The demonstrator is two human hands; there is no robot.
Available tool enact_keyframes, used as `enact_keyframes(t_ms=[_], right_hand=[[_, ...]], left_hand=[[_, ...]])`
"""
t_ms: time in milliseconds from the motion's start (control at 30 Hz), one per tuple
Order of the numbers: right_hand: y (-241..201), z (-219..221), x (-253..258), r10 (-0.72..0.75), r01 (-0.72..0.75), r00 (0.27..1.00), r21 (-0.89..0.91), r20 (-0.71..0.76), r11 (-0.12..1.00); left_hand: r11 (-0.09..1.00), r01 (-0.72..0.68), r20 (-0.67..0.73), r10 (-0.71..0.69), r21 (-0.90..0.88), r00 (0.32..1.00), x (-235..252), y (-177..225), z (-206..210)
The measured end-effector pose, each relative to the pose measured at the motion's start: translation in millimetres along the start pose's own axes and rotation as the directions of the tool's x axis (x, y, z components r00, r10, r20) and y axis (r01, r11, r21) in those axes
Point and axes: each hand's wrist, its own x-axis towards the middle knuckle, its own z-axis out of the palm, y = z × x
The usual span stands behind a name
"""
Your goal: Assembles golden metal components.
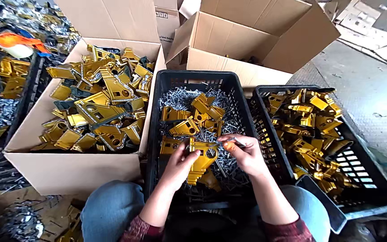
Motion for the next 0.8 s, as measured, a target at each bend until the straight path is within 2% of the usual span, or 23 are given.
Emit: enact_keyframes(t_ms=[100,200,267,367,433,533,667,733,800], right_hand=[[14,9,0,-0.109,0.114,0.993,-0.109,0.051,0.987],[18,14,0,-0.195,0.217,0.975,-0.277,0.107,0.936],[18,18,-1,-0.226,0.24,0.971,-0.239,0.085,0.941],[22,22,-3,-0.191,0.19,0.982,-0.087,0.0,0.978],[27,25,-5,-0.173,0.172,0.985,-0.043,-0.022,0.984],[32,28,-8,-0.179,0.178,0.984,-0.06,-0.009,0.982],[35,27,-8,-0.279,0.285,0.958,-0.275,0.062,0.918],[38,27,-8,-0.326,0.342,0.939,-0.408,0.109,0.847],[36,26,-9,-0.297,0.326,0.945,-0.437,0.137,0.838]], left_hand=[[0.993,0.065,0.036,-0.062,-0.095,0.997,-3,3,5],[0.998,0.056,-0.006,-0.056,-0.011,0.998,-2,3,3],[1.0,0.008,-0.027,-0.007,0.026,1.0,-3,5,4],[0.997,-0.062,0.01,0.062,0.051,0.998,-2,0,3],[0.973,-0.152,0.009,0.153,0.173,0.988,2,-7,1],[0.888,-0.247,-0.065,0.294,0.388,0.954,3,-12,0],[0.887,-0.231,-0.084,0.287,0.4,0.954,4,-13,-2],[0.913,-0.206,-0.094,0.253,0.352,0.963,5,-14,-4],[0.948,-0.173,-0.143,0.217,0.268,0.966,5,-12,-3]])
